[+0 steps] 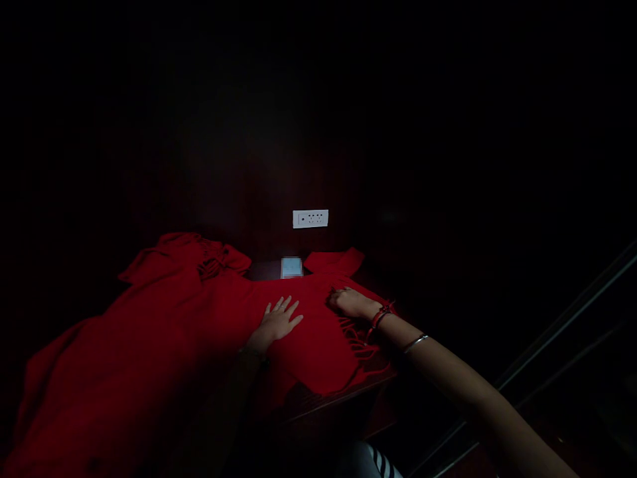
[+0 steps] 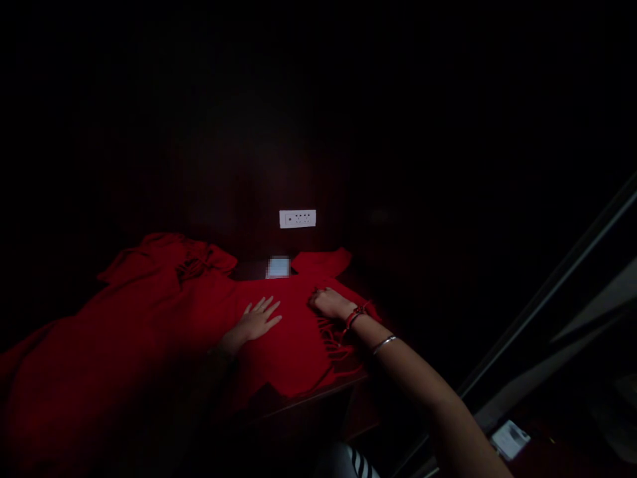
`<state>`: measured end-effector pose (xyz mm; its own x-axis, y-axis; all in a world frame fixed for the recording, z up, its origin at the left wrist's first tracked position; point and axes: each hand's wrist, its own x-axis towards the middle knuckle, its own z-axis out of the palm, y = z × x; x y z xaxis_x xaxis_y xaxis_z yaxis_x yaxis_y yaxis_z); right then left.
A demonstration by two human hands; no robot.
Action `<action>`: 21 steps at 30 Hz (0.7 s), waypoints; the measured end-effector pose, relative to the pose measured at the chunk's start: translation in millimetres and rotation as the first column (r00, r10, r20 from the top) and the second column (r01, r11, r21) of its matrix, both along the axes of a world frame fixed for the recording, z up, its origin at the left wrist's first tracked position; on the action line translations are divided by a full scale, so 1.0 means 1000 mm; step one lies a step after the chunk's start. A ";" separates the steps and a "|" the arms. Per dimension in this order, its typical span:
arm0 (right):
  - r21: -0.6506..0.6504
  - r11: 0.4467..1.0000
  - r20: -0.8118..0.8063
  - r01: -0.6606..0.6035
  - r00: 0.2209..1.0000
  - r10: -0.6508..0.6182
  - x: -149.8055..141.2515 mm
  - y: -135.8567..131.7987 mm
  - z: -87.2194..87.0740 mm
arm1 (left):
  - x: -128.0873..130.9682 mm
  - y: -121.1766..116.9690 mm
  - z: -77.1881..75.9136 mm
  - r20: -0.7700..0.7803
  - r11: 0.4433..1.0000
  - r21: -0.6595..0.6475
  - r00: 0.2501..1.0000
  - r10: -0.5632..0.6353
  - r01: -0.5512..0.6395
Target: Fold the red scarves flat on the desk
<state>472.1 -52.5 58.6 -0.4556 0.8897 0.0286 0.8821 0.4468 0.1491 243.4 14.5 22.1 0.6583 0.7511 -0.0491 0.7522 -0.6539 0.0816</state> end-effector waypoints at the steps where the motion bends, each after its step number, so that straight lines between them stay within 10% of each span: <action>1: 0.002 1.000 0.024 0.020 1.000 -0.020 0.007 0.000 0.001 | 0.000 0.001 0.000 -0.006 1.000 -0.011 1.000 0.002 -0.002; 13: 0.165 0.959 -0.414 0.231 0.899 -0.145 0.047 0.000 0.003 | 0.000 0.000 0.000 0.028 0.999 -0.035 1.000 0.009 -0.008; 21: 0.149 0.969 0.035 0.200 0.978 -0.207 0.001 0.048 -0.005 | -0.003 -0.002 0.003 0.034 1.000 -0.009 0.999 0.015 -0.015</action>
<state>472.7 -4.0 53.5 -0.2695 0.9521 0.1444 0.9420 0.2295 0.2451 240.1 12.3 24.7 0.6485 0.7605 -0.0332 0.7585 -0.6419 0.1126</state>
